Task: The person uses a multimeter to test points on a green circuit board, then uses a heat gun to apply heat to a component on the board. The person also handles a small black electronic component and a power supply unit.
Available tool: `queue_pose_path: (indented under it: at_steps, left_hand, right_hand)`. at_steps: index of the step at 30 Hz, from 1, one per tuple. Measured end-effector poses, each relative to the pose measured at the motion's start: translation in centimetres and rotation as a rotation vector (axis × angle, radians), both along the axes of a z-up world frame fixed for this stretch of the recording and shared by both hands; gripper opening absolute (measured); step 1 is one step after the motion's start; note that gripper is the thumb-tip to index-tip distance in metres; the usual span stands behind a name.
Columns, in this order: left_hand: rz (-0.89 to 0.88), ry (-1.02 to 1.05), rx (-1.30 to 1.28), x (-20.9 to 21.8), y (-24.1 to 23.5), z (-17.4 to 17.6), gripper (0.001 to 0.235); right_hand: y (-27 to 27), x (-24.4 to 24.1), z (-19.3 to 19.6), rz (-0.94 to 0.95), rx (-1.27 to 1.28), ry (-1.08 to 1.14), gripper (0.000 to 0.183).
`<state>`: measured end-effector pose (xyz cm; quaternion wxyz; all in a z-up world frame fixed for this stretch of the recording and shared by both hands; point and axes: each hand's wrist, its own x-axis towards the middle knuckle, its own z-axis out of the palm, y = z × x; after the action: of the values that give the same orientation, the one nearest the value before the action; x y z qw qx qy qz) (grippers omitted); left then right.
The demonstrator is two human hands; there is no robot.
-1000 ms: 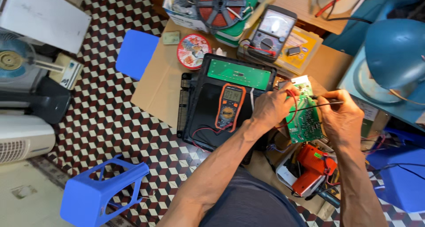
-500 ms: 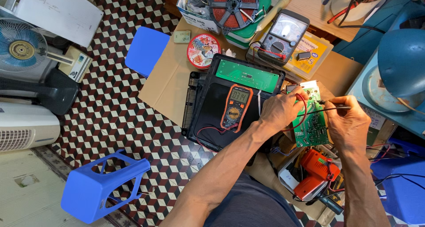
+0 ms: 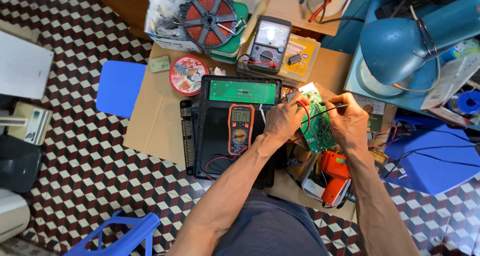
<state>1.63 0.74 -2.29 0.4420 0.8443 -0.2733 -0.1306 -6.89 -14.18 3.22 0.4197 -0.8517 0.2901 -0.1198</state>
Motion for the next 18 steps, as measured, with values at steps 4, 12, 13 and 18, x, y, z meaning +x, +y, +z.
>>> queue_pose_path:
  at_steps: [4,12,13,18]
  left_hand:
    - [-0.024,-0.040,-0.036,0.2,-0.1,-0.3,0.017]
    - [-0.066,-0.057,-0.055,0.8,-0.3,-0.6,0.016]
    - [-0.072,-0.045,-0.057,0.8,-0.2,-0.6,0.015]
    - [-0.084,0.026,-0.043,1.4,0.0,0.0,0.015]
  right_hand:
    - [0.7,0.1,0.3,-0.038,-0.009,0.014,0.015]
    - [0.7,0.4,0.1,-0.050,-0.040,0.030,0.015]
    - [0.8,0.3,0.1,-0.059,-0.031,0.031,0.015]
    - [1.4,0.4,0.6,-0.080,-0.025,0.022,0.014]
